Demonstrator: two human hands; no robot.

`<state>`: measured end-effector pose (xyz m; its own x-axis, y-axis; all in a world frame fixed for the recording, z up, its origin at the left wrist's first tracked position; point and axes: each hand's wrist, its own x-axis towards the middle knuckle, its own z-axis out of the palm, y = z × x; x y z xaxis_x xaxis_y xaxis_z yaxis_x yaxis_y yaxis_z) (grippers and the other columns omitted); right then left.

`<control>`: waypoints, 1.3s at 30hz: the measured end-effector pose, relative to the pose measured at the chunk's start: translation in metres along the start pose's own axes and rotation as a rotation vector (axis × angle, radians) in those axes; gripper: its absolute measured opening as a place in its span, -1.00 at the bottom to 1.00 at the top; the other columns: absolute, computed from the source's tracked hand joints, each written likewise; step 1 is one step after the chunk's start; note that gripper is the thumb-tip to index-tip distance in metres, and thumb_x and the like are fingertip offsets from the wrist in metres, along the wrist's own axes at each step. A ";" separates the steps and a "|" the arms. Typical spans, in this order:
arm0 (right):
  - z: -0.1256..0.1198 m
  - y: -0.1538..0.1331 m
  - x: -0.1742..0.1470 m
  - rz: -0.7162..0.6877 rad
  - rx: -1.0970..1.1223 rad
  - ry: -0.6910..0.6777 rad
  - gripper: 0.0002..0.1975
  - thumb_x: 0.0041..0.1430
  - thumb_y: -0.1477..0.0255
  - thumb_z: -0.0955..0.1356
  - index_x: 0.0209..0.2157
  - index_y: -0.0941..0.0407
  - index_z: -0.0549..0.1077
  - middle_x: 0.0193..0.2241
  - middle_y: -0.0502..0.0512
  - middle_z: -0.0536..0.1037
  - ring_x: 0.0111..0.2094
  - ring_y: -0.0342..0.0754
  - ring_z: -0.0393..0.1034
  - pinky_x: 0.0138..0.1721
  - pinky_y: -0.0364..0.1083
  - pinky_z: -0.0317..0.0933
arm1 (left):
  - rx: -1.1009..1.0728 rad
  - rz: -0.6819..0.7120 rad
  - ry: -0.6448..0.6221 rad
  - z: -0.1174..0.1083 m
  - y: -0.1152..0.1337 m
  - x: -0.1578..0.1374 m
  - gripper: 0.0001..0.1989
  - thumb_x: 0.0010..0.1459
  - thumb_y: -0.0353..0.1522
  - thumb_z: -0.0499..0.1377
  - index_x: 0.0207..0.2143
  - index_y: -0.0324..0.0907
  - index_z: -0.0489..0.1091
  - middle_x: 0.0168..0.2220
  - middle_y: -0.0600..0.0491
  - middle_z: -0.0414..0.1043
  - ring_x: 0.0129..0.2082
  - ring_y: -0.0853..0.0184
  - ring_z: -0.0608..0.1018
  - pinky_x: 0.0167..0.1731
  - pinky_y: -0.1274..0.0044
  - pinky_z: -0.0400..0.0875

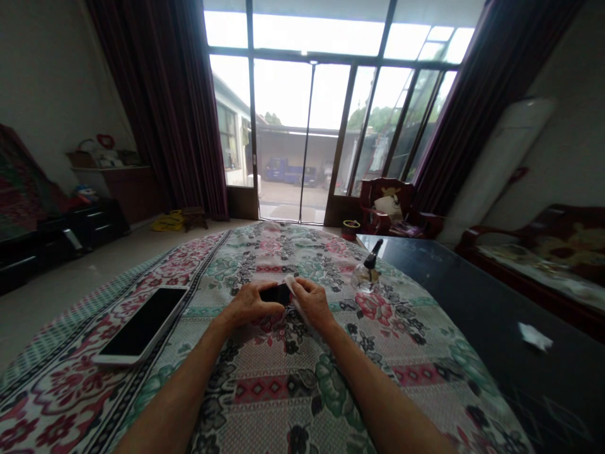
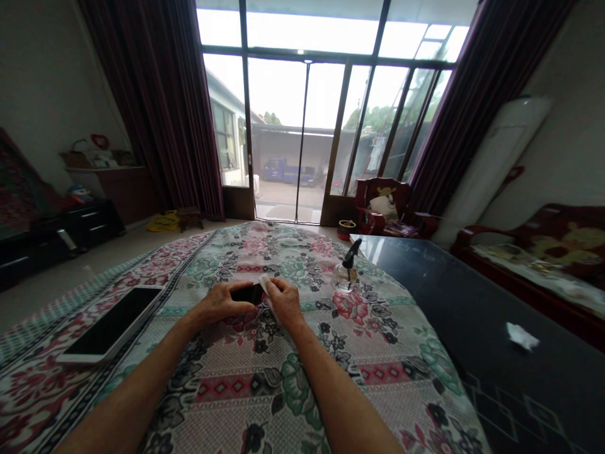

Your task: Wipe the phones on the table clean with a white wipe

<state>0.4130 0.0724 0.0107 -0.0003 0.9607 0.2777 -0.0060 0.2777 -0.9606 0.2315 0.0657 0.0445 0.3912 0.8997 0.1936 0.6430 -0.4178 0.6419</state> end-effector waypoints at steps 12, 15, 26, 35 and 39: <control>0.017 -0.013 -0.014 -0.016 -0.031 -0.019 -0.73 0.00 0.20 0.42 -0.36 0.11 0.61 -0.42 0.08 0.59 -0.40 -0.08 0.42 -0.39 -0.14 0.24 | -0.044 -0.060 0.121 -0.017 -0.012 -0.004 -0.44 -0.06 -0.14 0.27 0.02 -0.09 0.43 -0.01 0.04 0.51 0.00 0.15 0.50 0.01 0.41 0.34; 0.015 -0.009 -0.012 0.017 0.003 -0.010 -0.72 -0.01 0.20 0.43 -0.37 0.12 0.60 -0.45 0.06 0.58 -0.44 -0.10 0.39 -0.41 -0.14 0.23 | -0.053 -0.032 0.085 -0.016 -0.009 -0.005 -0.47 -0.07 -0.16 0.27 0.00 -0.09 0.45 -0.01 0.06 0.51 -0.01 0.16 0.51 0.00 0.44 0.34; 0.013 -0.007 -0.007 0.122 0.161 0.036 -0.62 -0.06 0.11 0.45 -0.39 0.17 0.55 -0.50 0.03 0.53 -0.50 -0.14 0.35 -0.49 -0.17 0.19 | -0.067 -0.030 0.002 -0.011 -0.004 -0.004 -0.45 -0.10 -0.16 0.28 -0.01 -0.09 0.46 -0.09 0.07 0.55 -0.10 0.17 0.54 -0.11 0.45 0.40; 0.022 -0.011 -0.011 0.228 0.297 -0.058 -0.57 -0.16 0.06 0.48 -0.38 0.13 0.54 -0.55 0.04 0.54 -0.56 -0.12 0.37 -0.58 -0.17 0.19 | -0.122 -0.048 0.030 -0.022 -0.009 -0.007 -0.45 -0.06 -0.19 0.26 0.04 -0.04 0.42 0.03 0.09 0.48 0.08 0.13 0.44 0.12 0.35 0.25; 0.022 -0.003 -0.009 0.265 0.348 -0.007 -0.59 -0.19 0.09 0.50 -0.41 0.12 0.51 -0.56 0.00 0.52 -0.58 -0.14 0.35 -0.58 -0.17 0.18 | -0.116 -0.022 -0.024 -0.018 -0.009 -0.006 -0.46 -0.09 -0.19 0.29 0.01 -0.01 0.45 0.00 0.11 0.50 0.06 0.13 0.46 0.09 0.36 0.29</control>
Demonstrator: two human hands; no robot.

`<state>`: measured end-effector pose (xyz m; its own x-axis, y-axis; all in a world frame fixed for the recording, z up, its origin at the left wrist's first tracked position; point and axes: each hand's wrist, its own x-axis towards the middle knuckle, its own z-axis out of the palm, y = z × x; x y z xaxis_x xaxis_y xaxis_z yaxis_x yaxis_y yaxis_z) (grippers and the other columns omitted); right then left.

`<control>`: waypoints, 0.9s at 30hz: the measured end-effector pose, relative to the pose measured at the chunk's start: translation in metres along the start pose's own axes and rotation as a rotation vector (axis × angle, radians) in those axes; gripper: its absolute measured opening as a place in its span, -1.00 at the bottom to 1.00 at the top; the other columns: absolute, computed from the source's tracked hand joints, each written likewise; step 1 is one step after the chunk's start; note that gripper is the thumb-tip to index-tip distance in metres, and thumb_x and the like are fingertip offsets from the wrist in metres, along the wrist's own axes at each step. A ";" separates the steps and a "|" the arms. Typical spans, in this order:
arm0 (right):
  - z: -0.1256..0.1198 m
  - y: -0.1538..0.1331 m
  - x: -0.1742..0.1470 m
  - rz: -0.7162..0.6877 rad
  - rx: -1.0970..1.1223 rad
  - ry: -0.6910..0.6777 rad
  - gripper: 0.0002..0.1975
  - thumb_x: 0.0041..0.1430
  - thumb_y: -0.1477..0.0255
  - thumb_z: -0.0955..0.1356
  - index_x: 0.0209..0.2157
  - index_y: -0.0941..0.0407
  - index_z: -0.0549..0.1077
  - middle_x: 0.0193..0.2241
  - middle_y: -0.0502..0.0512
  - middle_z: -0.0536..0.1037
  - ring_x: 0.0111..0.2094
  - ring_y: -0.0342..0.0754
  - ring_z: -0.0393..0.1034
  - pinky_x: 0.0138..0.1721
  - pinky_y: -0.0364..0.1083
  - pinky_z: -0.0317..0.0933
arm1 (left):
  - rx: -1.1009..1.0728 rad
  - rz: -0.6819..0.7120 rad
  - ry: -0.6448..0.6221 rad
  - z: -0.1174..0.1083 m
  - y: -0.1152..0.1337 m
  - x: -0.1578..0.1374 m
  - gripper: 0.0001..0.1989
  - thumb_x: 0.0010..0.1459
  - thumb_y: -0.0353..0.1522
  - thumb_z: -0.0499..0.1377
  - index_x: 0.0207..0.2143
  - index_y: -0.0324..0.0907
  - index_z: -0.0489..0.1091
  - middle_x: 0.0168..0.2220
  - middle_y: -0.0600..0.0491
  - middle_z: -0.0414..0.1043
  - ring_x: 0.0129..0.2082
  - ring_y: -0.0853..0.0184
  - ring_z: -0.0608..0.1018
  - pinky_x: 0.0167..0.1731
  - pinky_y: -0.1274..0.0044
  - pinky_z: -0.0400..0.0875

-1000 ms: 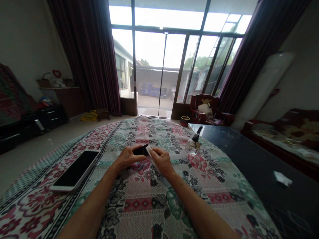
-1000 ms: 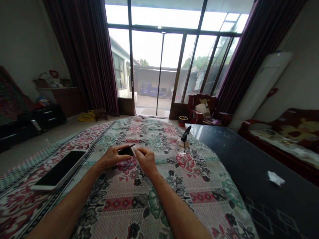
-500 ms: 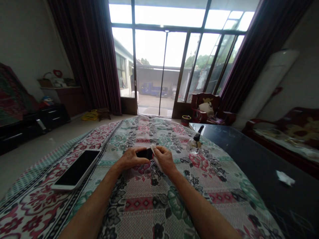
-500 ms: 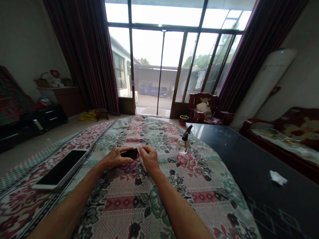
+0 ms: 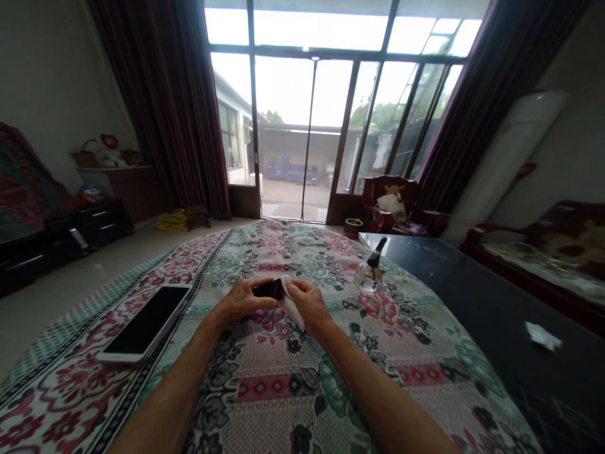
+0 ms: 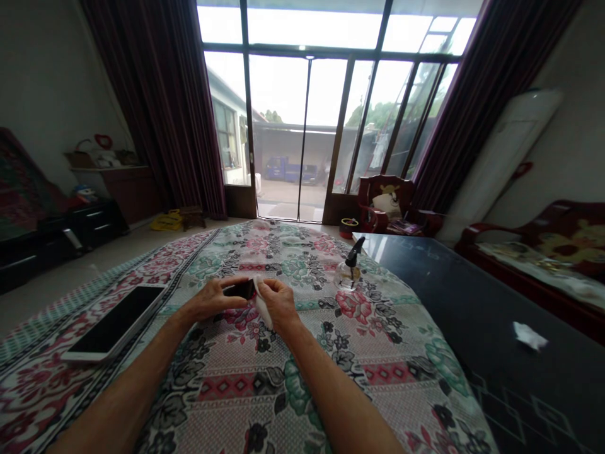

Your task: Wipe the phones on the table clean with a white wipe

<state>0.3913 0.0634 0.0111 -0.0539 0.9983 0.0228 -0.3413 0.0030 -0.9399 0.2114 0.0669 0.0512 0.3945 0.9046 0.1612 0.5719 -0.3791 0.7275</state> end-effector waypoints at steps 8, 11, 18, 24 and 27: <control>-0.006 -0.005 0.014 0.053 0.197 0.139 -0.56 -0.22 0.10 0.52 -0.40 0.12 0.45 -0.58 -0.02 0.51 -0.61 -0.12 0.35 -0.59 -0.15 0.23 | -0.043 -0.074 -0.059 -0.004 0.001 -0.002 -0.44 -0.08 -0.17 0.28 0.03 -0.08 0.44 -0.04 0.08 0.53 0.01 0.14 0.50 0.02 0.40 0.35; -0.009 -0.009 0.013 0.082 0.219 0.044 -0.60 -0.20 0.16 0.53 -0.42 0.14 0.45 -0.56 0.01 0.52 -0.60 -0.12 0.37 -0.58 -0.15 0.25 | -0.042 -0.063 -0.040 -0.006 0.000 -0.002 -0.45 -0.08 -0.19 0.29 0.02 -0.07 0.45 -0.02 0.08 0.52 0.03 0.15 0.49 0.05 0.40 0.33; -0.008 -0.012 0.004 0.134 0.115 -0.209 -0.62 -0.14 0.18 0.51 -0.37 0.18 0.51 -0.48 0.12 0.56 -0.48 -0.06 0.44 -0.46 -0.11 0.32 | -0.049 -0.039 0.029 -0.008 -0.003 -0.003 -0.47 -0.05 -0.20 0.25 0.03 -0.04 0.43 0.01 0.10 0.51 0.03 0.19 0.49 0.09 0.37 0.30; -0.011 -0.006 0.007 0.139 0.085 -0.229 -0.59 -0.20 0.16 0.54 -0.38 0.15 0.50 -0.53 0.05 0.53 -0.52 -0.10 0.41 -0.50 -0.13 0.26 | -0.049 -0.018 0.000 -0.003 0.003 -0.001 -0.49 -0.03 -0.20 0.24 0.03 -0.07 0.44 0.03 0.08 0.49 0.08 0.17 0.45 0.11 0.39 0.27; -0.010 0.001 0.009 0.142 0.102 -0.138 -0.58 -0.21 0.12 0.53 -0.41 0.14 0.49 -0.55 0.02 0.51 -0.53 -0.11 0.39 -0.51 -0.14 0.23 | -0.054 -0.019 -0.041 -0.002 0.002 0.000 -0.48 -0.05 -0.19 0.26 0.02 -0.07 0.44 0.01 0.10 0.50 0.08 0.15 0.45 0.09 0.40 0.29</control>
<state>0.4005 0.0728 0.0073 -0.2343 0.9706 -0.0545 -0.4139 -0.1504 -0.8978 0.2114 0.0660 0.0541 0.4133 0.9025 0.1207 0.5404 -0.3498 0.7653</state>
